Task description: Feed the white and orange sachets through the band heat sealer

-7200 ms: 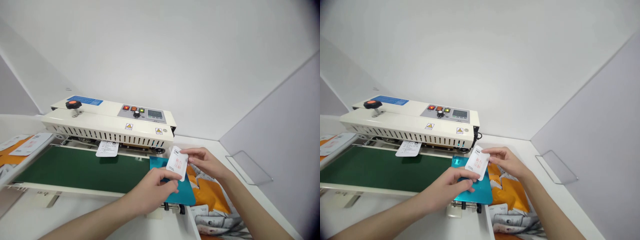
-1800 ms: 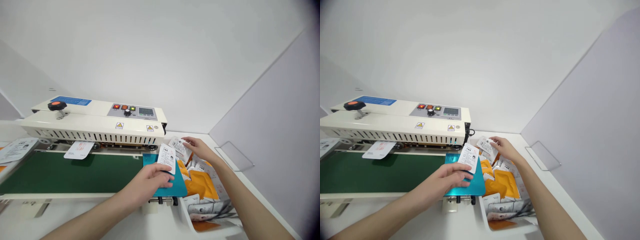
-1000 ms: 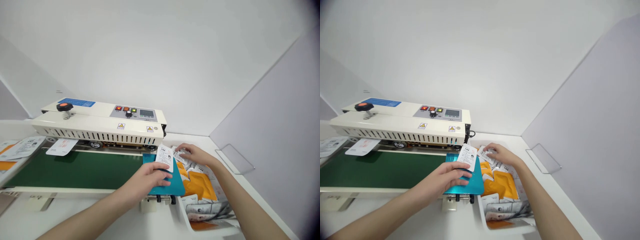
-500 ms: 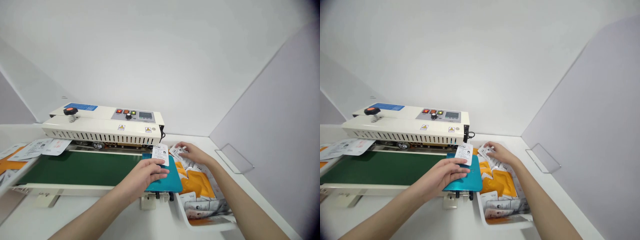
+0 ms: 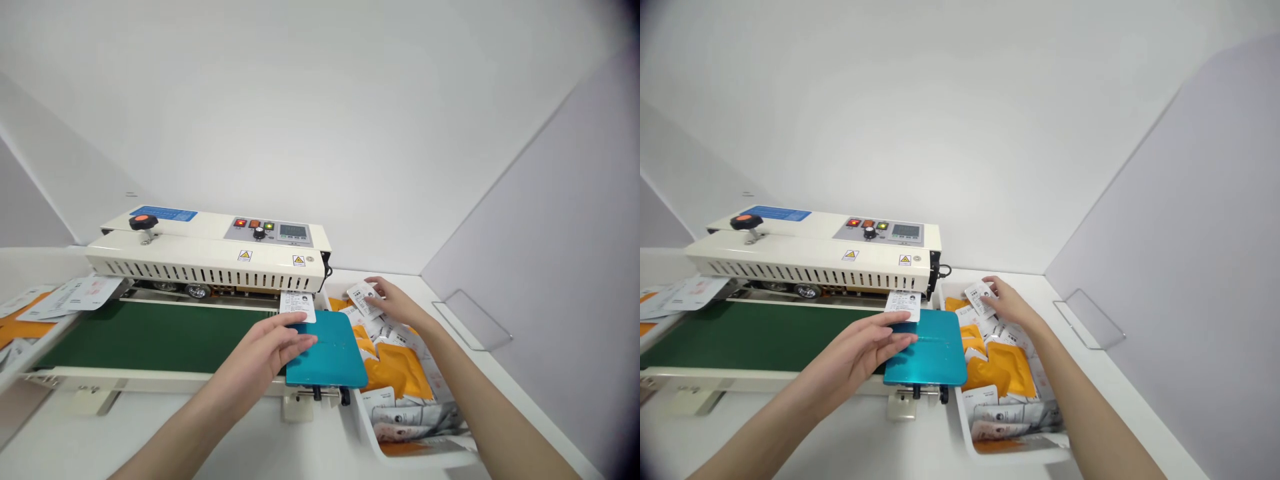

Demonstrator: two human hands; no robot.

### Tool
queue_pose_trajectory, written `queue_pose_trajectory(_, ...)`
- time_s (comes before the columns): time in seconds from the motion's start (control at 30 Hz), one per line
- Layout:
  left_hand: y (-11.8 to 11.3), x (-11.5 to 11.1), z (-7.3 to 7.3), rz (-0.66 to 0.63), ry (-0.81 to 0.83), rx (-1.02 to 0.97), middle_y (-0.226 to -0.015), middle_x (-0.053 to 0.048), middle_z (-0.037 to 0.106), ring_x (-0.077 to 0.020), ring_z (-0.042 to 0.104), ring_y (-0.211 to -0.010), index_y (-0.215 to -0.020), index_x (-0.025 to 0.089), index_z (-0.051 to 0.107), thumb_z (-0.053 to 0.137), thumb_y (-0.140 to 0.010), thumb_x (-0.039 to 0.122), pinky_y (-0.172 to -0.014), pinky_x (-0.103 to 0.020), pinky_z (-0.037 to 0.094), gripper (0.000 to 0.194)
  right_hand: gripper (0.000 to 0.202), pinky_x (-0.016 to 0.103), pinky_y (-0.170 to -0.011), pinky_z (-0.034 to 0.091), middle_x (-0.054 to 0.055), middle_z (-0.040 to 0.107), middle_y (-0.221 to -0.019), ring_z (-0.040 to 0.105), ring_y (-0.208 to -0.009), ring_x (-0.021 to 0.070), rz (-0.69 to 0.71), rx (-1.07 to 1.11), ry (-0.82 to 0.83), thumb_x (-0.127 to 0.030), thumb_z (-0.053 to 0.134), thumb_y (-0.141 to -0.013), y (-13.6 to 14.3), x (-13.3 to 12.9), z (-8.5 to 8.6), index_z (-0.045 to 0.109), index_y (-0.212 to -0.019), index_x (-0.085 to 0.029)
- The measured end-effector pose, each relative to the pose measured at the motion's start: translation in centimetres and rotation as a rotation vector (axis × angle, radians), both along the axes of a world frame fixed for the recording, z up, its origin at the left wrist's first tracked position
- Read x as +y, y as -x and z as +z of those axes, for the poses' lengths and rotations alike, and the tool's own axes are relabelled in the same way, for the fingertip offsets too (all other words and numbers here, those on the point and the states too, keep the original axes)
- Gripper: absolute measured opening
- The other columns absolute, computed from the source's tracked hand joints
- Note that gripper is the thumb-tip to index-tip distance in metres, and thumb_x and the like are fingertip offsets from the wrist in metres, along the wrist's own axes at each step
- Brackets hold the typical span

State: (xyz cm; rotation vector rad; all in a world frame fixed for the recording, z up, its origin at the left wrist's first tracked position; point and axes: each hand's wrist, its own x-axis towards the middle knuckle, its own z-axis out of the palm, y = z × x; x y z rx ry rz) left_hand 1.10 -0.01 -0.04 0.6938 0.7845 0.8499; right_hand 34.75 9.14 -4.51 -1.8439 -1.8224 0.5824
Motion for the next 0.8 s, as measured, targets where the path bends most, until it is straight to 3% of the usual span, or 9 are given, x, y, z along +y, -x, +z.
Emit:
queue_pose_trajectory(0.13,0.5,0.0,0.2,-0.013,0.01,0.007,-0.13,-0.009,0.057,-0.0241,0.058,-0.116,-0.119,0.017,0.06,0.061,-0.084,0.021,-0.104,-0.033,0.046,0.035,0.025,0.033,-0.074,0.048,0.007,0.067,-0.098,0.062,-0.085,0.0228,-0.036,0.198,0.0,-0.033,0.054,-0.083,0.4,-0.5,1.4,0.062,-0.103,-0.02)
queue_pose_trajectory(0.23,0.4,-0.1,0.3,-0.059,-0.004,-0.013,-0.132,-0.009,0.056,-0.0248,0.059,-0.116,-0.118,0.019,0.061,0.061,-0.084,0.02,-0.104,-0.035,0.045,0.034,0.023,0.03,-0.067,0.046,0.004,0.067,-0.087,0.06,-0.076,0.0193,-0.016,0.407,0.014,-0.035,0.056,-0.083,0.5,-0.8,2.0,0.064,-0.099,-0.02)
queue_pose_trajectory(0.4,-0.5,-0.2,0.0,-0.175,-0.052,0.013,-0.133,-0.007,0.055,-0.0246,0.059,-0.114,-0.115,0.021,0.064,0.06,-0.085,0.025,-0.104,-0.036,0.043,0.031,0.033,0.031,-0.069,0.047,0.003,0.067,-0.087,0.06,-0.074,0.0168,0.182,0.719,0.117,-0.036,0.065,-0.081,1.1,-1.5,2.7,0.059,-0.111,-0.022)
queue_pose_trajectory(0.57,-2.4,0.3,-0.6,-0.288,-0.211,0.247,-0.112,-0.007,0.067,-0.0225,0.059,-0.112,-0.119,0.024,0.061,0.059,-0.085,0.031,-0.102,-0.038,0.042,0.035,0.032,0.031,-0.074,0.05,0.005,0.068,-0.096,0.063,-0.085,0.0184,0.282,0.778,0.188,-0.034,0.07,-0.079,2.4,-1.9,2.9,0.061,-0.108,-0.022)
queue_pose_trajectory(0.67,-3.4,0.8,-0.9,-0.323,-0.379,0.342,-0.127,-0.006,0.056,-0.0218,0.058,-0.11,-0.116,0.025,0.062,0.059,-0.084,0.032,-0.098,-0.037,0.044,0.033,0.026,0.032,-0.076,0.052,0.006,0.068,-0.1,0.064,-0.088,0.0189,0.324,0.794,0.24,-0.035,0.069,-0.08,2.8,-1.9,2.5,0.066,-0.102,-0.021)
queue_pose_trajectory(0.8,-4.2,1.1,-1.1,-0.361,-0.452,0.322,-0.14,-0.004,0.041,-0.0203,0.057,-0.108,-0.118,0.028,0.062,0.056,-0.086,0.03,-0.094,-0.034,0.046,0.033,0.027,0.03,-0.073,0.055,0.006,0.069,-0.102,0.065,-0.087,0.0184,0.335,0.805,0.255,-0.034,0.07,-0.08,3.3,-1.9,2.1,0.068,-0.102,-0.02)
